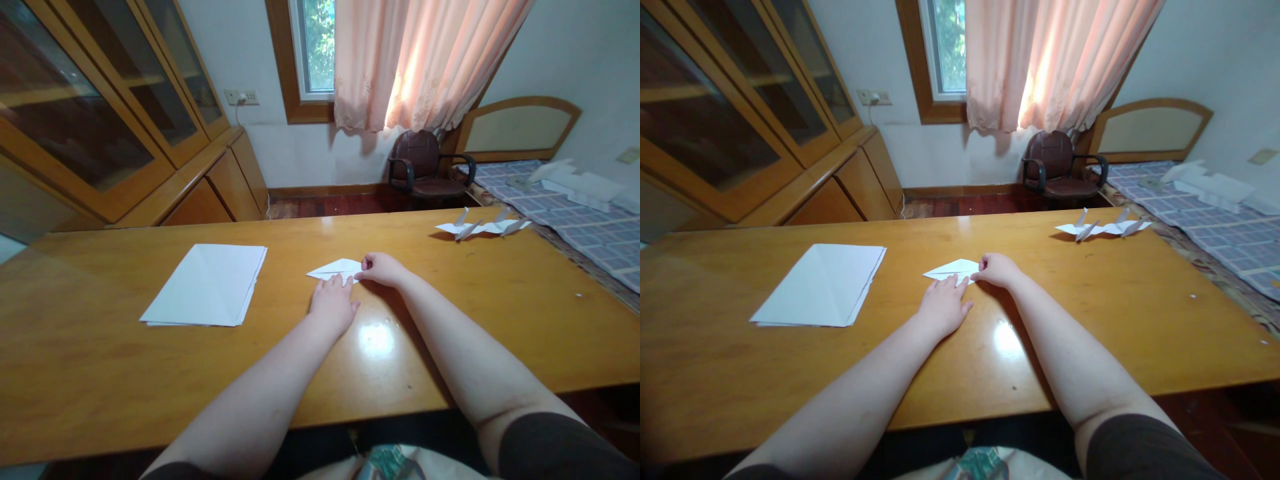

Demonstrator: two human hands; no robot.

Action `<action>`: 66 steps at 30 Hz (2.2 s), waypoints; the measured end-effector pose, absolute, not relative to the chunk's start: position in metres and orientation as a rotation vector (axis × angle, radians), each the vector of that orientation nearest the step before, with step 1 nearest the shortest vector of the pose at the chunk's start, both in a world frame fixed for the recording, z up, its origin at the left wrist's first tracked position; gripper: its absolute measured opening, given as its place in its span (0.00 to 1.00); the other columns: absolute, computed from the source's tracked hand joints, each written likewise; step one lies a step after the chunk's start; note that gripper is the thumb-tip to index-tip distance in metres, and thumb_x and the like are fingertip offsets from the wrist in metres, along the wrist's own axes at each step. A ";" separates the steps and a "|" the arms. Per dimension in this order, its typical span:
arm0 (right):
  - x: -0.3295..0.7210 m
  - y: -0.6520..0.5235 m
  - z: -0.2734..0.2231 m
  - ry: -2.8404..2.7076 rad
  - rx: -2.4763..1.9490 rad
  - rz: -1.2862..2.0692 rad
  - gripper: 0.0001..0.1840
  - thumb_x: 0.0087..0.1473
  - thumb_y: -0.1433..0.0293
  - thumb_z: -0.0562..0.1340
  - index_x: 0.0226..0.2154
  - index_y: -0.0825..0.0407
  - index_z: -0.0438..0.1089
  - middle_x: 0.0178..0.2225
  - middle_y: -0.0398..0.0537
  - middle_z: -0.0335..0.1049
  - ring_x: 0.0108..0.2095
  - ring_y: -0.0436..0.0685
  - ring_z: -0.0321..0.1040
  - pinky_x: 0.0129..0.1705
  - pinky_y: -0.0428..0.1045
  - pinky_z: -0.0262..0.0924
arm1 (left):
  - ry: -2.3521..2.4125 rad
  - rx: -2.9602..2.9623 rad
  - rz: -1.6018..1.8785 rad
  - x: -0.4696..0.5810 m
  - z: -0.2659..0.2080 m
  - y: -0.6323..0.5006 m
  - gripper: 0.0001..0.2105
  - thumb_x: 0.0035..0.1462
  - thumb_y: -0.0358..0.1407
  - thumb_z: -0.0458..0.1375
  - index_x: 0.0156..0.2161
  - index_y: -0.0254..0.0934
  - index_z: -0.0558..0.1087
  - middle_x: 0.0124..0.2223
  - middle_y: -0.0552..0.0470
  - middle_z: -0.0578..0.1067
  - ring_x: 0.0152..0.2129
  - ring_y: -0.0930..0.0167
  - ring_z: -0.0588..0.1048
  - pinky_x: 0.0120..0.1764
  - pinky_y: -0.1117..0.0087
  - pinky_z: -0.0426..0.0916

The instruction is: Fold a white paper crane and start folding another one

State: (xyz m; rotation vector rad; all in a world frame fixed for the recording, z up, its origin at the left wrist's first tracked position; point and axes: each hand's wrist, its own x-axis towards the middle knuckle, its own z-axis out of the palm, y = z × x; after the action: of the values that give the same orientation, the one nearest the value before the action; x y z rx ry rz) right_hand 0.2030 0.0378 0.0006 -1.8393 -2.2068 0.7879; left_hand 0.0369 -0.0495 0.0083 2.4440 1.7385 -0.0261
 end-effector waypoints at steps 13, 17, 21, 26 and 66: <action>0.202 0.039 -0.002 -2.172 -1.876 0.799 0.13 0.39 0.63 0.68 0.28 0.51 0.69 0.26 0.41 0.70 0.26 0.49 0.63 0.26 0.44 0.49 | 2.056 2.348 -0.106 0.041 0.021 -0.054 0.28 0.53 0.50 0.54 0.50 0.27 0.68 0.48 0.35 0.69 0.47 0.56 0.65 0.49 0.59 0.59; 0.201 0.038 -0.001 -2.163 -1.889 0.802 0.13 0.39 0.63 0.68 0.28 0.51 0.69 0.26 0.41 0.70 0.26 0.49 0.63 0.26 0.44 0.49 | 2.061 2.259 -0.204 0.035 0.029 -0.049 0.24 0.56 0.47 0.51 0.48 0.28 0.70 0.48 0.34 0.69 0.47 0.55 0.65 0.46 0.59 0.60; 0.202 0.039 -0.003 -2.155 -1.884 0.806 0.14 0.39 0.63 0.68 0.29 0.51 0.69 0.27 0.41 0.70 0.27 0.49 0.63 0.26 0.44 0.49 | 2.111 2.231 -0.278 0.031 0.031 -0.045 0.18 0.56 0.39 0.49 0.45 0.30 0.73 0.47 0.34 0.71 0.45 0.56 0.66 0.44 0.58 0.62; 0.202 0.041 -0.007 -2.146 -1.872 0.821 0.14 0.38 0.63 0.68 0.28 0.51 0.69 0.27 0.41 0.70 0.26 0.49 0.62 0.26 0.43 0.49 | 2.190 2.268 -0.090 0.032 0.026 -0.044 0.19 0.57 0.35 0.46 0.46 0.29 0.73 0.49 0.35 0.70 0.49 0.57 0.64 0.48 0.57 0.60; 0.176 0.030 -0.009 -2.057 -1.857 0.464 0.09 0.47 0.64 0.60 0.25 0.51 0.72 0.27 0.46 0.73 0.30 0.52 0.66 0.32 0.45 0.53 | 1.668 2.409 -0.049 0.033 -0.022 -0.021 0.37 0.58 0.54 0.39 0.65 0.32 0.43 0.68 0.45 0.39 0.64 0.59 0.38 0.62 0.51 0.37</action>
State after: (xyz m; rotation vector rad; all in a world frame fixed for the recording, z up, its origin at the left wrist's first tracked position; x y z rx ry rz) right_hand 0.1757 0.0298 -0.0086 -1.8572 -2.0570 0.4645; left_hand 0.0325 -0.0208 -0.0223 2.4092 1.6684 -0.0487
